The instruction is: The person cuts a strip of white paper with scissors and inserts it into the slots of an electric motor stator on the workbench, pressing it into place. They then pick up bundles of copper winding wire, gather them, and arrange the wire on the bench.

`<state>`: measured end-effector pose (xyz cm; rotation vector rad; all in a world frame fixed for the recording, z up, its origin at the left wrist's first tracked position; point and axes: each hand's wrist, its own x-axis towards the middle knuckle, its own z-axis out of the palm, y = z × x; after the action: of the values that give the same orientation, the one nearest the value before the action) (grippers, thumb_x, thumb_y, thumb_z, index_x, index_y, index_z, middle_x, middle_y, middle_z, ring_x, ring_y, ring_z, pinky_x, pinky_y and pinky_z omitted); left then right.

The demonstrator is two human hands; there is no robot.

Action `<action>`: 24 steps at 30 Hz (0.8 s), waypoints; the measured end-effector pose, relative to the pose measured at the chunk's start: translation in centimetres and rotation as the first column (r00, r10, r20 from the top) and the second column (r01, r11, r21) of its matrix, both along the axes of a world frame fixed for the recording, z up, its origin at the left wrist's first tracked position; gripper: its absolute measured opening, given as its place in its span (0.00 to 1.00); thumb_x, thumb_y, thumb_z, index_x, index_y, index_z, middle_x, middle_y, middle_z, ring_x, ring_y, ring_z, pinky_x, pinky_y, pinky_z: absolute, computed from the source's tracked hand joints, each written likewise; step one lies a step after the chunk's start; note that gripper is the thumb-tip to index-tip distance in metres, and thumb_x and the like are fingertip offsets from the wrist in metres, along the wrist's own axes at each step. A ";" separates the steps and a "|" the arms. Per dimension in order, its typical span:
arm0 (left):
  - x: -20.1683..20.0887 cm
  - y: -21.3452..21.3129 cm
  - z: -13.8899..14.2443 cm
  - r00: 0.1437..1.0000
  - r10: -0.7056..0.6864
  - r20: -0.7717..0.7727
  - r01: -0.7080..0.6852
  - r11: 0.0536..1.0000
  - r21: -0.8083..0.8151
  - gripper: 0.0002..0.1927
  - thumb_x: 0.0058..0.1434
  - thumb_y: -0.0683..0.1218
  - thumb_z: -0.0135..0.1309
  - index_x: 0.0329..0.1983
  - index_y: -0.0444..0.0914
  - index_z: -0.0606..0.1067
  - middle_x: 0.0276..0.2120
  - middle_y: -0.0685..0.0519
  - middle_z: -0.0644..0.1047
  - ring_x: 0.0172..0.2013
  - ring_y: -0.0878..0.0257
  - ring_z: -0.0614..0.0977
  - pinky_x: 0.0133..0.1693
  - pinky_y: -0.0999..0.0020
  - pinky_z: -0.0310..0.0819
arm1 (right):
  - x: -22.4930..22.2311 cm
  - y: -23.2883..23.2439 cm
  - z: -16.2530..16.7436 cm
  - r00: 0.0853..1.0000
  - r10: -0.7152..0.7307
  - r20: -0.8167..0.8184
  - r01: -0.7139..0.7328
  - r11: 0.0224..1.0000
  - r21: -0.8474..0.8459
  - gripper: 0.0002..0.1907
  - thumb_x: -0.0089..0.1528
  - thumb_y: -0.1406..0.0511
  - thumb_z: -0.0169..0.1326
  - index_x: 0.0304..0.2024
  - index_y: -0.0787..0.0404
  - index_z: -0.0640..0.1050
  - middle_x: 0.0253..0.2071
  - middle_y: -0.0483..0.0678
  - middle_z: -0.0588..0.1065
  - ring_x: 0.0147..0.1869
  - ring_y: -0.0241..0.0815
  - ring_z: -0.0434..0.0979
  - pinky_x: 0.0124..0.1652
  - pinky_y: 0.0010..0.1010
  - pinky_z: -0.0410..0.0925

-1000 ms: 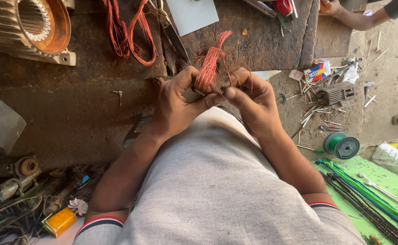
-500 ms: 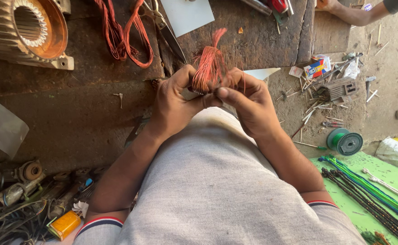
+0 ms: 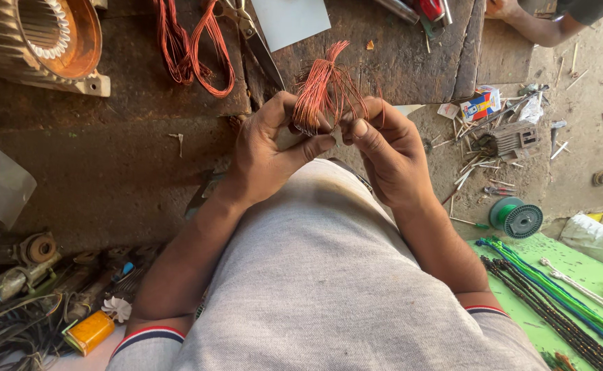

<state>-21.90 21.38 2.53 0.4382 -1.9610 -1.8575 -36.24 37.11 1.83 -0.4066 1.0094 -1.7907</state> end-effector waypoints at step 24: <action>-0.6 -0.2 0.7 1.000 -0.004 0.027 0.006 0.997 -0.071 0.13 0.71 0.46 0.62 0.49 0.38 0.70 0.40 0.55 0.82 0.42 0.71 0.83 0.45 0.72 0.81 | -0.2 -0.4 1.4 0.975 -0.078 -0.210 0.085 0.996 0.026 0.05 0.69 0.73 0.58 0.48 0.64 0.78 0.52 0.40 0.72 0.54 0.29 0.73 0.56 0.22 0.67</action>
<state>-22.46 21.20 3.24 0.4389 -2.0401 -1.7881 -36.45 36.67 3.27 -0.5469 1.2177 -1.8280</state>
